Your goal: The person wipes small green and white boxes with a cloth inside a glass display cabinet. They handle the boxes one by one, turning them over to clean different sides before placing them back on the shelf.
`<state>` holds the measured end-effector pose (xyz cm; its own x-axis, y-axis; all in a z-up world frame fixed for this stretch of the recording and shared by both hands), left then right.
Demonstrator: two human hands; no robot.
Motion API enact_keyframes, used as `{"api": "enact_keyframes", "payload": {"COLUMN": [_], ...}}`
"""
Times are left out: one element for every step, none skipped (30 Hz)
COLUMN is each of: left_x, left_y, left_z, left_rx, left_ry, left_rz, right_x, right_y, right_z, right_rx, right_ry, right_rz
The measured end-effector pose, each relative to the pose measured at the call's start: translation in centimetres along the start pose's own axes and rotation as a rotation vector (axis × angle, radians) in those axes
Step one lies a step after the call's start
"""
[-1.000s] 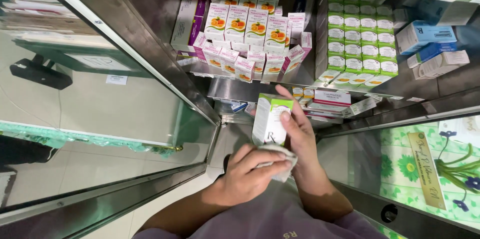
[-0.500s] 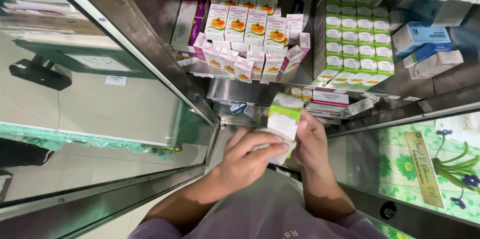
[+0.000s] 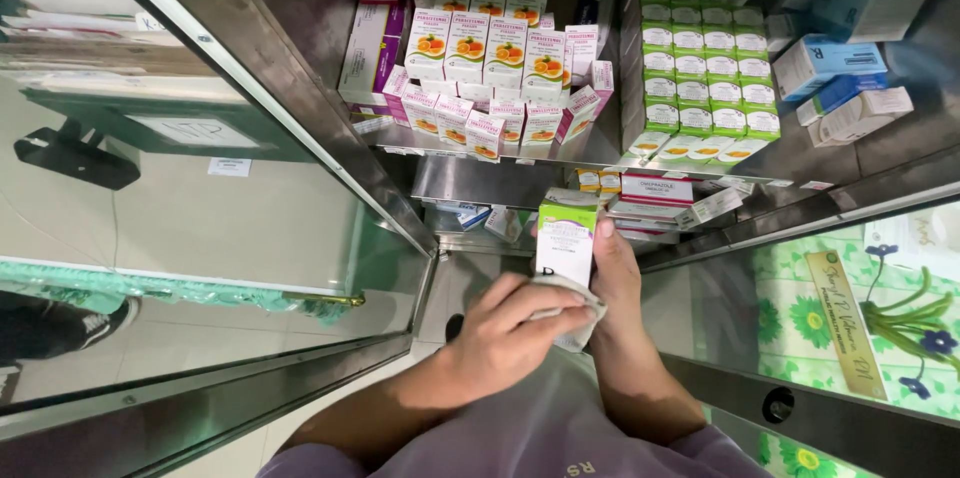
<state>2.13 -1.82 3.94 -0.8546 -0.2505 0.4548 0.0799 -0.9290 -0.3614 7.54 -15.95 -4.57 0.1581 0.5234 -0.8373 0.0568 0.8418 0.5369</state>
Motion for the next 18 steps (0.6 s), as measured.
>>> {"api": "enact_keyframes", "payload": {"left_x": [-0.8,-1.4,-2.0,-1.9,-1.7,-1.5,-1.5,-1.6,-1.8,-1.7,-1.7,-1.7,-1.3,-1.1,-0.8,-1.4,-2.0,-2.5], "left_y": [-0.4,-0.7,-1.1,-1.7,-2.7,-3.6,-3.5,-3.3,-3.0,-2.4,-1.7,-0.8,-0.7,-0.6,-0.5,-0.6,-0.7,-0.9], "left_z": [0.5,0.9,1.2,2.7,4.2,5.7,5.3,4.9,4.5,3.2,1.8,0.4,0.0,-0.4,-0.7,-0.3,0.0,0.2], "left_rx": [0.000,-0.016,-0.032,-0.030,0.016,0.062,0.065,0.038,0.012,0.011,-0.007,-0.027,-0.030,-0.018,-0.006,-0.009,-0.023,-0.035], "left_ry": [0.000,0.018,0.035,0.032,0.038,0.044,0.043,0.023,0.004,0.001,-0.007,-0.016,-0.019,-0.026,-0.033,-0.036,-0.041,-0.047], "left_rz": [-0.001,-0.001,0.000,0.004,0.048,0.095,0.101,0.093,0.084,0.086,0.065,0.039,0.035,0.045,0.055,0.053,0.041,0.031], "right_x": [0.6,1.1,1.5,2.0,2.4,2.7,2.8,2.9,3.1,3.1,3.3,3.3,2.7,1.9,1.1,1.5,1.9,2.4], "right_y": [-0.4,-0.7,-0.9,-1.2,-1.5,-1.7,-1.7,-1.9,-2.1,-2.1,-2.2,-2.6,-1.9,-1.2,-0.6,-0.7,-0.8,-0.8], "right_z": [0.0,-0.2,-0.4,-0.8,-1.2,-1.4,-1.4,-1.5,-1.5,-1.3,-1.1,-1.0,-1.0,-0.8,-0.6,-0.6,-0.7,-0.8], "right_rx": [0.001,-0.030,-0.061,-0.065,-0.056,-0.049,-0.055,-0.023,0.010,0.009,0.035,0.065,0.070,0.082,0.094,0.097,0.104,0.108], "right_ry": [0.000,-0.036,-0.072,-0.069,-0.078,-0.088,-0.085,-0.073,-0.060,-0.057,-0.043,-0.030,-0.028,-0.043,-0.058,-0.055,-0.054,-0.050], "right_rz": [0.000,-0.036,-0.071,-0.070,-0.070,-0.069,-0.067,-0.019,0.028,0.029,0.064,0.097,0.096,0.076,0.055,0.056,0.056,0.056]}}
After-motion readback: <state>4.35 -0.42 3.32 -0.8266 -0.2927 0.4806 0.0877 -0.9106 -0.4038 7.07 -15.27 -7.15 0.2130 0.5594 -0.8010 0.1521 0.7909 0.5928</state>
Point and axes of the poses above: each hand's wrist, its own z-axis towards the middle knuckle, its own y-axis out of the palm, x = y × z, the point moved 5 cm from there along z, towards the middle knuckle, and after that the axes turned 3 degrees about z, right-handed, at the moved point
